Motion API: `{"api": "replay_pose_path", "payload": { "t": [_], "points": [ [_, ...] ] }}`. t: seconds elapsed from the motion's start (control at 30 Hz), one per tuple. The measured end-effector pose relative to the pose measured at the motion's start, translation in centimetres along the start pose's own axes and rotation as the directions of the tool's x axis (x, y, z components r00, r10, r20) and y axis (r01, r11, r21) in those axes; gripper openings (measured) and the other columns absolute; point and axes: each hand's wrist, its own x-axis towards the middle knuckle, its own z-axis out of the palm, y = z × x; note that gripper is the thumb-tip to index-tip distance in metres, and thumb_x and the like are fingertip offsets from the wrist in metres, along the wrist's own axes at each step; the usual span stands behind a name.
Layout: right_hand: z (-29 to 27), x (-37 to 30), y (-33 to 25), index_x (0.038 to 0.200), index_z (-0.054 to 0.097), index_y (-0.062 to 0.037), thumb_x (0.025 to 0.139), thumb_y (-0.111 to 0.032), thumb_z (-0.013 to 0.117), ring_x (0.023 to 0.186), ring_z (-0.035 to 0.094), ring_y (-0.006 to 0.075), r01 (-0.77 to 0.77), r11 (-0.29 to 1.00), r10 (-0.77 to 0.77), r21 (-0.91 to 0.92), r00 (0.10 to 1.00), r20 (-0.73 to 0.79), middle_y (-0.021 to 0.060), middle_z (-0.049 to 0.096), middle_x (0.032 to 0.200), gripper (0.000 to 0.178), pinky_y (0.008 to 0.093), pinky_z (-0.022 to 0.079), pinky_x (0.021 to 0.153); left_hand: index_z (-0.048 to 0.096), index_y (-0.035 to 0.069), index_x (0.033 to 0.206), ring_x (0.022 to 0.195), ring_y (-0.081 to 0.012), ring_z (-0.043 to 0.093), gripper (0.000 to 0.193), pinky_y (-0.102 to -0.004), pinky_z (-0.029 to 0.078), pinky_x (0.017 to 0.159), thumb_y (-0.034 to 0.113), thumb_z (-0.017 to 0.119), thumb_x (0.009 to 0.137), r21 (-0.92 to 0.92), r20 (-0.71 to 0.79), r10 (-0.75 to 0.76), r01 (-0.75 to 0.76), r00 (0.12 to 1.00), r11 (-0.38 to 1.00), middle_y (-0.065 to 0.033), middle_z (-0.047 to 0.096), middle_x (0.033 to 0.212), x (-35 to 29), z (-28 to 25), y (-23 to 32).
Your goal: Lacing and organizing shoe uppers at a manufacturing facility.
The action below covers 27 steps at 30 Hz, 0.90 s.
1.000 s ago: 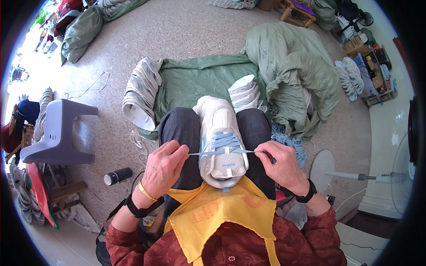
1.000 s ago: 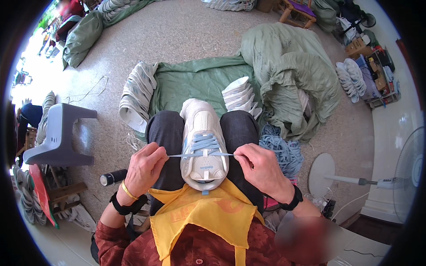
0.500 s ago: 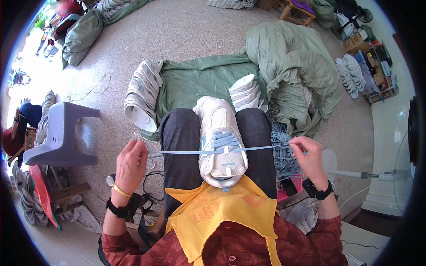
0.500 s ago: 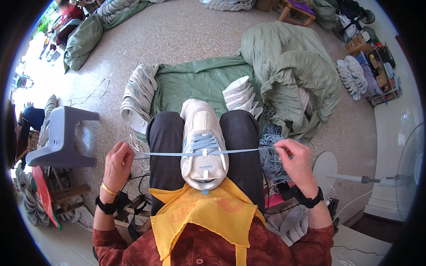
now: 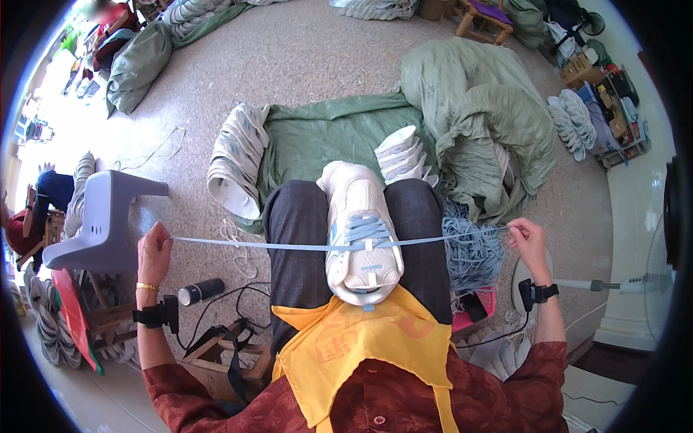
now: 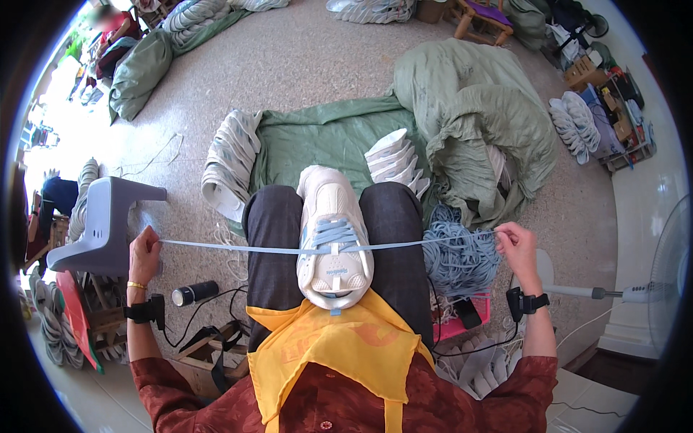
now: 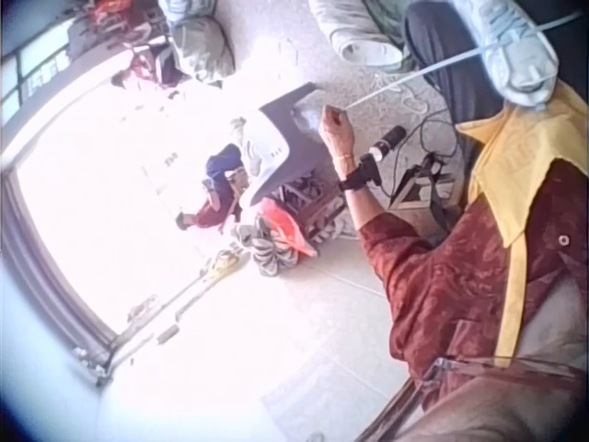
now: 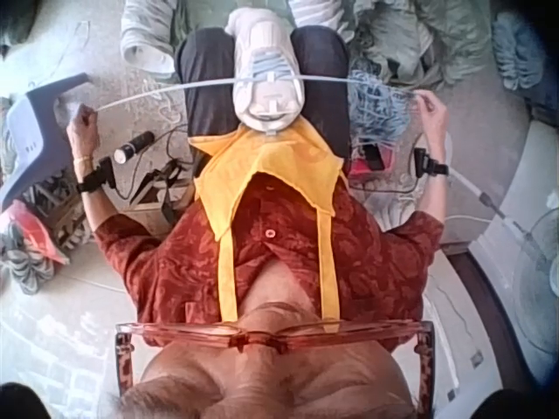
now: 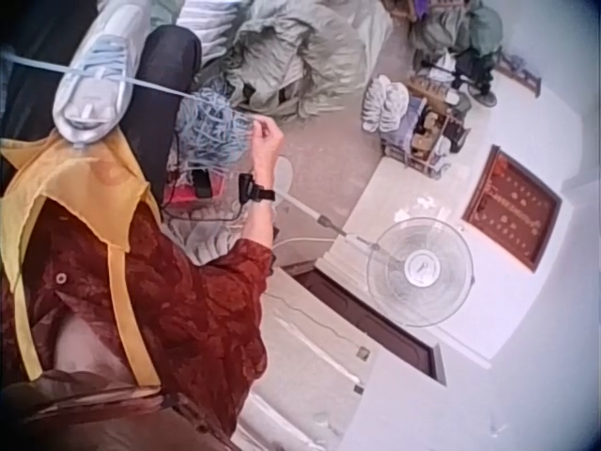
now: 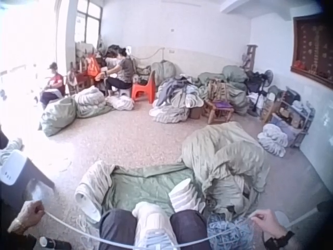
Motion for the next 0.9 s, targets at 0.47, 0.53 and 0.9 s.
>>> {"api": "replay_pose_path", "payload": {
  "t": [0.47,0.53,0.9],
  "points": [
    [-1.6,0.7,5.3,0.098,0.071,0.0021,0.096,0.002,0.065,0.062,0.067,0.0102,-0.064,0.998,0.063,-0.026,0.997,-0.033,0.0049,0.069,0.077,0.007,0.0251,0.055,0.054,0.056,-0.002,0.089,0.061,-0.0234,0.055,0.012,-0.0367,0.047,0.062,-0.002,0.067,0.085,0.092,-0.04,-0.093,0.096,0.995,0.991,-0.0119,0.058,0.071,1.2,-2.5,-1.9],
    [-1.6,0.8,5.7,0.097,0.071,0.0022,0.095,0.002,0.065,0.06,0.067,0.0104,-0.074,0.996,0.072,-0.057,0.997,-0.03,0.0048,0.068,0.074,0.006,0.0252,0.054,0.053,0.055,-0.002,0.089,0.062,-0.0217,0.054,0.012,-0.0361,0.047,0.062,-0.002,0.067,0.086,0.122,-0.044,-0.073,0.078,0.996,0.99,-0.0122,0.058,0.07,1.4,-2.7,-1.8],
    [-0.2,3.1,0.7,0.091,0.071,0.0008,0.096,-0.007,0.068,0.058,0.067,0.0113,-0.221,0.96,0.261,-0.173,0.928,0.266,0.0066,0.071,0.073,0.01,0.026,0.055,0.053,0.059,-0.002,0.09,0.062,-0.0207,0.057,0.01,-0.036,0.047,0.061,-0.002,0.067,0.084,0.074,0.056,0.007,-0.011,0.998,0.997,-0.012,0.059,0.07,4.0,-2.5,0.9]
  ]
}}
